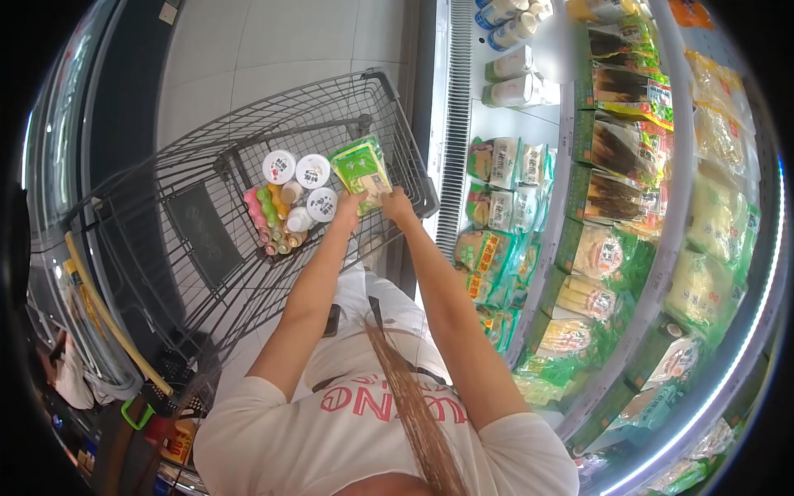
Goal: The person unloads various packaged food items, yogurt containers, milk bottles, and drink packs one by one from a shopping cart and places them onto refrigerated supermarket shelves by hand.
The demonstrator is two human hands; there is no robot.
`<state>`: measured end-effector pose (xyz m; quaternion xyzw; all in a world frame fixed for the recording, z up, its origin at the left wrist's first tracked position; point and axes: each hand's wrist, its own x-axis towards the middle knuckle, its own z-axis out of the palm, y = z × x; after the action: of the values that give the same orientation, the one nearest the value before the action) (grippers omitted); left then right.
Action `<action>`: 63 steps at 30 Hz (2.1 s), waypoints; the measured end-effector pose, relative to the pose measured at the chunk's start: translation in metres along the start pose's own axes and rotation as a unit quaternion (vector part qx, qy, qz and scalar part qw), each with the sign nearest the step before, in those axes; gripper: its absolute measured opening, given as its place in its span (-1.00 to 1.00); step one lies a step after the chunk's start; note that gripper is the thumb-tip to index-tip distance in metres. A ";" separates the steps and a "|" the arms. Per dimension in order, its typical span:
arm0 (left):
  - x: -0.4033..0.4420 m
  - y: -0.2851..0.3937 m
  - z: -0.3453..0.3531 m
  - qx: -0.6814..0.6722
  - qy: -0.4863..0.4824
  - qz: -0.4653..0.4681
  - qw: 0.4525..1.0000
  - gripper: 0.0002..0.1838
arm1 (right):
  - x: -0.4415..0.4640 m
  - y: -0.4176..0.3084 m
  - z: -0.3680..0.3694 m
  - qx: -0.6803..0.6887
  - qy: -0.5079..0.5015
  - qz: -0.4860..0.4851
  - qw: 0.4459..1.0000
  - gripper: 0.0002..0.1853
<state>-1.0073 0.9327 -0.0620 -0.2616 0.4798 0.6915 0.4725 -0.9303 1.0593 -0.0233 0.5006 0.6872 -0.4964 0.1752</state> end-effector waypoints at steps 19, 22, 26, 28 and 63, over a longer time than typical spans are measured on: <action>-0.265 0.176 0.123 -0.059 -0.318 0.069 0.944 -0.54 | -0.232 -0.160 -0.170 0.503 -0.054 -0.235 0.830 -0.87; -0.289 0.166 0.151 -0.031 -0.383 0.055 0.921 -0.62 | -0.291 -0.155 -0.207 0.493 0.003 -0.269 0.827 -0.86; -0.336 0.144 0.197 0.013 -0.436 0.033 0.899 -0.68 | -0.365 -0.126 -0.245 0.442 0.078 -0.338 0.827 -0.74; -0.362 0.128 0.219 0.041 -0.475 0.015 0.879 -0.66 | -0.396 -0.105 -0.258 0.396 0.105 -0.382 0.828 -0.63; -0.783 -0.125 0.564 0.313 -0.636 0.662 0.246 -0.38 | -0.834 0.104 -0.489 -0.269 0.882 0.217 0.319 -0.51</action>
<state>-0.5165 1.1426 0.7519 0.8405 0.2068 0.4988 0.0454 -0.3506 1.0503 0.7577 0.6999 0.3985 0.5064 -0.3079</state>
